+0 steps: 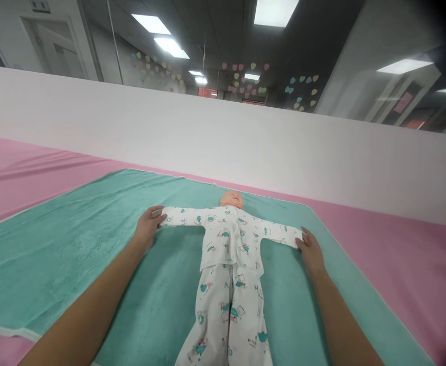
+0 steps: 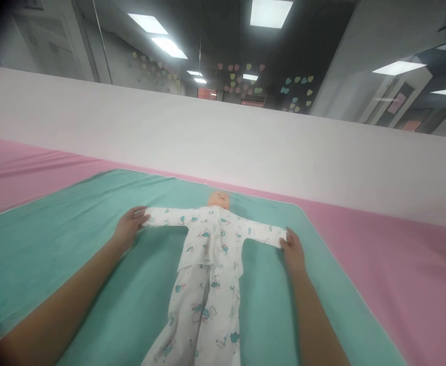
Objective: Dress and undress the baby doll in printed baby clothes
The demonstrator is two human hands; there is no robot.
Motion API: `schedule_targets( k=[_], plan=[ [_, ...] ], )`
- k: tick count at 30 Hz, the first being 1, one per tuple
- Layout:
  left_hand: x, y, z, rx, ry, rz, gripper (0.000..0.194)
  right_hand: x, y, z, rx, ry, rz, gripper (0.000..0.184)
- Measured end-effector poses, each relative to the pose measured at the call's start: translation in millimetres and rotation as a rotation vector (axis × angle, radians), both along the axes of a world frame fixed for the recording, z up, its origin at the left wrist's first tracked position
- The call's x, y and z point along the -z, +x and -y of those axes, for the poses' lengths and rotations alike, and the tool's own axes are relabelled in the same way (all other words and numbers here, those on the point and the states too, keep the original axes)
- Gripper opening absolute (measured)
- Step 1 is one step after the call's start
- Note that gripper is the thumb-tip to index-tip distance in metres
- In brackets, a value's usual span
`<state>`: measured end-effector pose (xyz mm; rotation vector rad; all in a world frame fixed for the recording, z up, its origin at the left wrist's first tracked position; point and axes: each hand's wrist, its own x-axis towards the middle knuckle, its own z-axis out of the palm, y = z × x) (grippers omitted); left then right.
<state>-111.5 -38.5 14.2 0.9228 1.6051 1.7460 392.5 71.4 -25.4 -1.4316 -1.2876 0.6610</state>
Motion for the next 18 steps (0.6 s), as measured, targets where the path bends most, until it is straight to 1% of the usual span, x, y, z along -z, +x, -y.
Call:
schedule_targets(
  k=[1, 3, 6, 9, 11, 13, 14, 15, 16, 17, 18],
  plan=[
    [3.1, -2, -3, -0.009, -0.030, -0.061, 0.051, 1.7, 0, -2, 0.019, -0.012, 0.039, 0.070],
    [8.9, -4, -8, -0.028, -0.124, -0.250, 0.048, 4.7, -1, -5, 0.046, -0.044, 0.127, 0.071],
    [15.2, -3, -13, -0.044, -0.267, -0.524, 0.040, 7.2, -5, -7, 0.043, -0.108, 0.323, 0.070],
    [16.8, 4, -11, -0.071, -0.325, -0.654, 0.035, 6.0, -12, -3, 0.028, -0.131, 0.501, 0.061],
    [14.4, 13, -5, -0.100, -0.334, -0.750, 0.037, 2.8, -19, 6, 0.083, -0.081, 0.599, 0.054],
    [9.7, 25, 6, -0.126, -0.333, -0.884, 0.040, -2.0, -30, 25, 0.137, 0.034, 0.684, 0.049],
    [7.0, 32, 14, -0.128, -0.330, -0.956, 0.040, -4.7, -36, 39, 0.125, 0.101, 0.690, 0.046],
    [4.5, 41, 26, -0.108, -0.318, -1.018, 0.039, -7.4, -43, 56, 0.079, 0.167, 0.678, 0.043],
    [2.5, 51, 40, -0.066, -0.302, -1.063, 0.037, -10.0, -50, 77, -0.013, 0.217, 0.639, 0.040],
    [1.3, 63, 57, -0.005, -0.272, -1.083, 0.034, -12.3, -56, 100, -0.132, 0.234, 0.577, 0.037],
    [1.3, 75, 77, 0.088, -0.222, -1.078, 0.031, -14.1, -60, 126, -0.256, 0.235, 0.523, 0.035]
  ],
)
